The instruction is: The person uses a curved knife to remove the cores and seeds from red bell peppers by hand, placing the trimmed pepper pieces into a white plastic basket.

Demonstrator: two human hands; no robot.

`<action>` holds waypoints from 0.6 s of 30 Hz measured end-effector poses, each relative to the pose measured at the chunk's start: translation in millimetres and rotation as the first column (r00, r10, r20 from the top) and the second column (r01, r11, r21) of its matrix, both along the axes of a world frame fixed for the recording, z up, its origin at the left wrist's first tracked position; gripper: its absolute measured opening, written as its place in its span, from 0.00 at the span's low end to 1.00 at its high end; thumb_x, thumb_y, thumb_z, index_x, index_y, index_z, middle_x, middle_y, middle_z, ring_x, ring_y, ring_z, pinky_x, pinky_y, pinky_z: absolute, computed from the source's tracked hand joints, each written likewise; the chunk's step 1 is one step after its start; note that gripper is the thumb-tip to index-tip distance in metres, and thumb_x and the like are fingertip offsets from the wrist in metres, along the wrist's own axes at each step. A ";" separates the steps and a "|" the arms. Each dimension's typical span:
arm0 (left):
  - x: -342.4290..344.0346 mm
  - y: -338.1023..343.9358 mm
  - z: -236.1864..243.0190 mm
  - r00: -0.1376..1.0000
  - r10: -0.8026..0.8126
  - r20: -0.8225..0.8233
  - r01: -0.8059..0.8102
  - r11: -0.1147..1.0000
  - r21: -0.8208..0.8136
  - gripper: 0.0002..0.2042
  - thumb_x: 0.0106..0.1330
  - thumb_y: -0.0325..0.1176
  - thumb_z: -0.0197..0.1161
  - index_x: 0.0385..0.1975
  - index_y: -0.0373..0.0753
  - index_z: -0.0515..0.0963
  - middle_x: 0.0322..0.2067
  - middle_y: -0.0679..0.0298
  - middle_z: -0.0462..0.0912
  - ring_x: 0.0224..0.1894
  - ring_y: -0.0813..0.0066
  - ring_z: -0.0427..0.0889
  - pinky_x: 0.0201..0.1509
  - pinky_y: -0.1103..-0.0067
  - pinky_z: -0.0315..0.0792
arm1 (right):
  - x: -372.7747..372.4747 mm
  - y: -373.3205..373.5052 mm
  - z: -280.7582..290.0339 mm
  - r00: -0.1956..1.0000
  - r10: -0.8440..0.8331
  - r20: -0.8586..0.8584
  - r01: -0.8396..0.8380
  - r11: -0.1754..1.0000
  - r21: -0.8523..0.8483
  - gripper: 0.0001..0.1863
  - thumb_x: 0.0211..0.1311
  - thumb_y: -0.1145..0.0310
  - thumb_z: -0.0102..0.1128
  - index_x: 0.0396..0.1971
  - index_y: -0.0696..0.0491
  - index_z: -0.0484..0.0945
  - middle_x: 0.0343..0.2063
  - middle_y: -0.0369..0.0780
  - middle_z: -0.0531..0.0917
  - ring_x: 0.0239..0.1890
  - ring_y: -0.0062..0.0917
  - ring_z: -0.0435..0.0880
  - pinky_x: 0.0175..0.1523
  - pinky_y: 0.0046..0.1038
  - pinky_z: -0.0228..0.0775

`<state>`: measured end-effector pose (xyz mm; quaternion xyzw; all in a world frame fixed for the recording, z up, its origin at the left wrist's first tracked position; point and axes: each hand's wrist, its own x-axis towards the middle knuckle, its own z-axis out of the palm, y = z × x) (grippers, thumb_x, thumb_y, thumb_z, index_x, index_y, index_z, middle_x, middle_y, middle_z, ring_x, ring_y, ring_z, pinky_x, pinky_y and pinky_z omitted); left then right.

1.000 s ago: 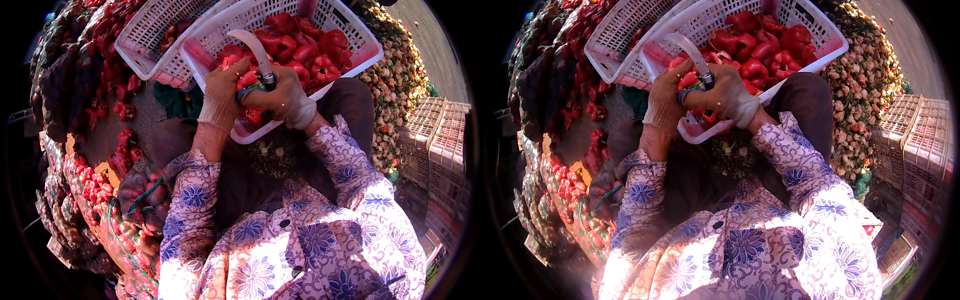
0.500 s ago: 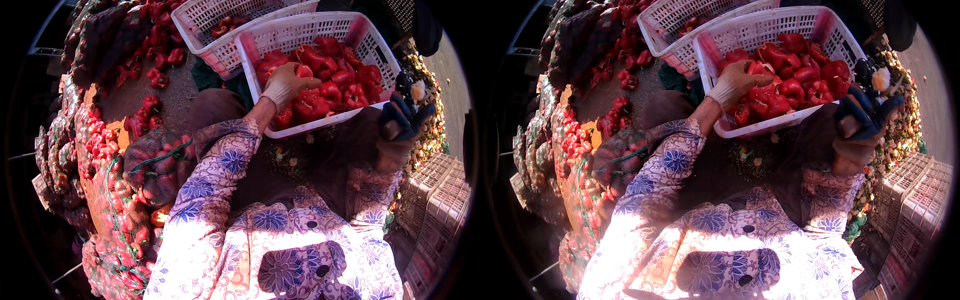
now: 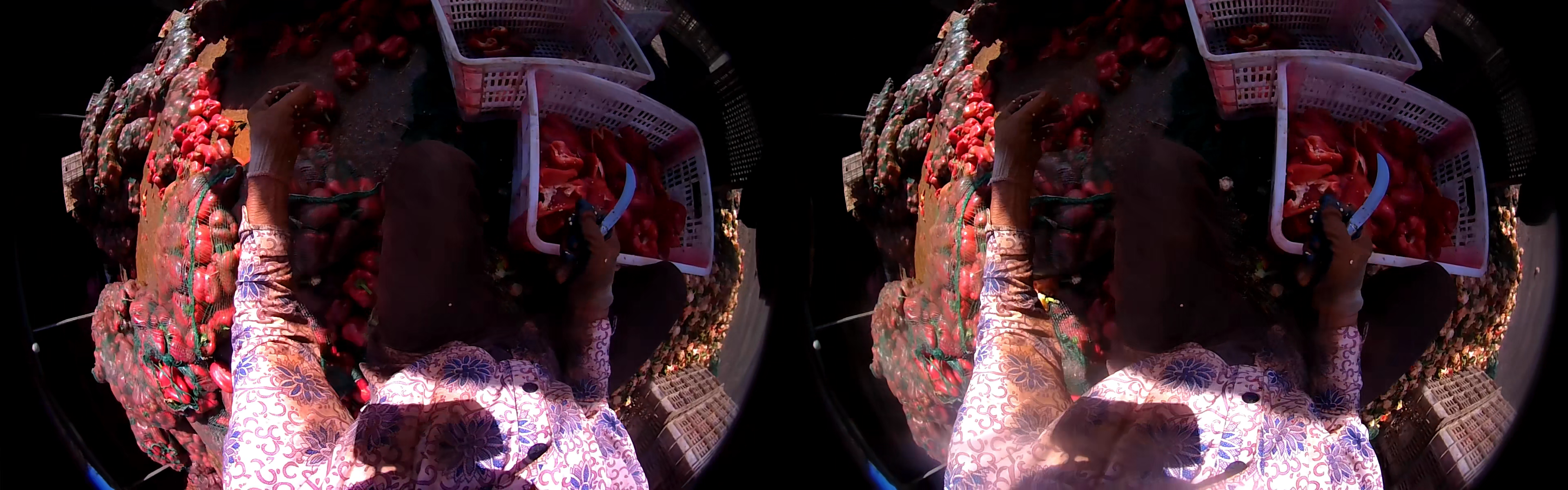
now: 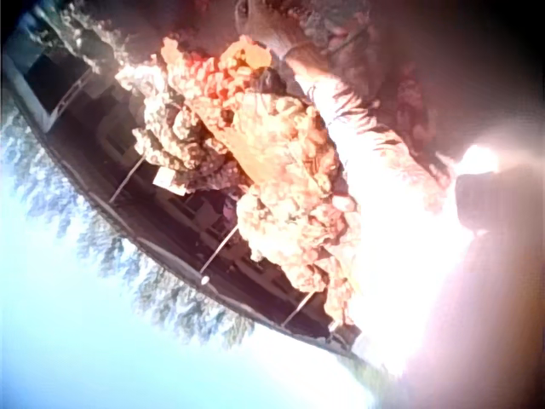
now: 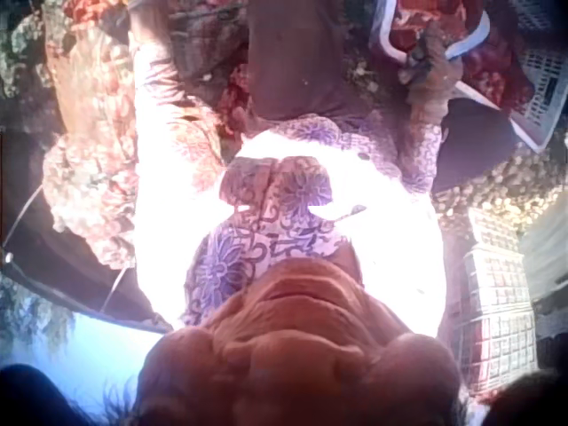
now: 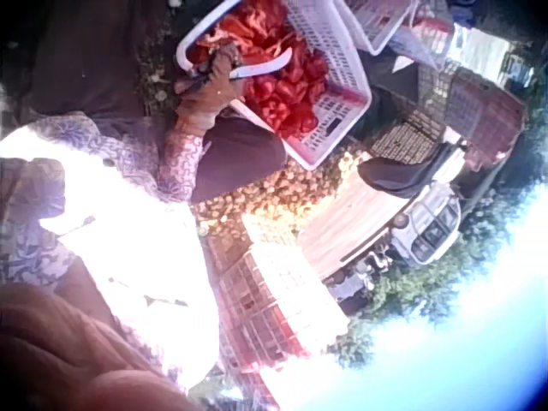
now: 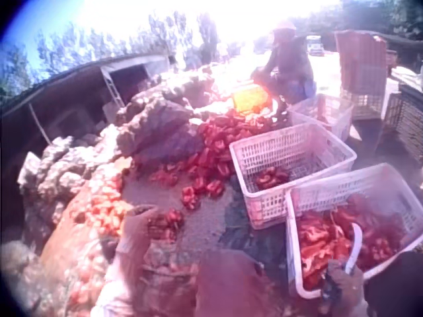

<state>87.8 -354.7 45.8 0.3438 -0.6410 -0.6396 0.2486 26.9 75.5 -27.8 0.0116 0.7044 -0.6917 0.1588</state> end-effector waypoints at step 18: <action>-81.5 -349.5 -307.1 0.685 0.246 0.686 -0.015 0.946 -0.324 0.26 0.53 0.44 0.69 0.50 0.35 0.81 0.44 0.49 0.85 0.46 0.60 0.85 0.50 0.73 0.78 | 4.4 -8.7 -45.4 0.996 -0.049 0.069 -0.005 0.776 0.631 0.19 0.67 0.70 0.52 0.56 0.61 0.72 0.42 0.49 0.77 0.41 0.38 0.78 0.46 0.34 0.69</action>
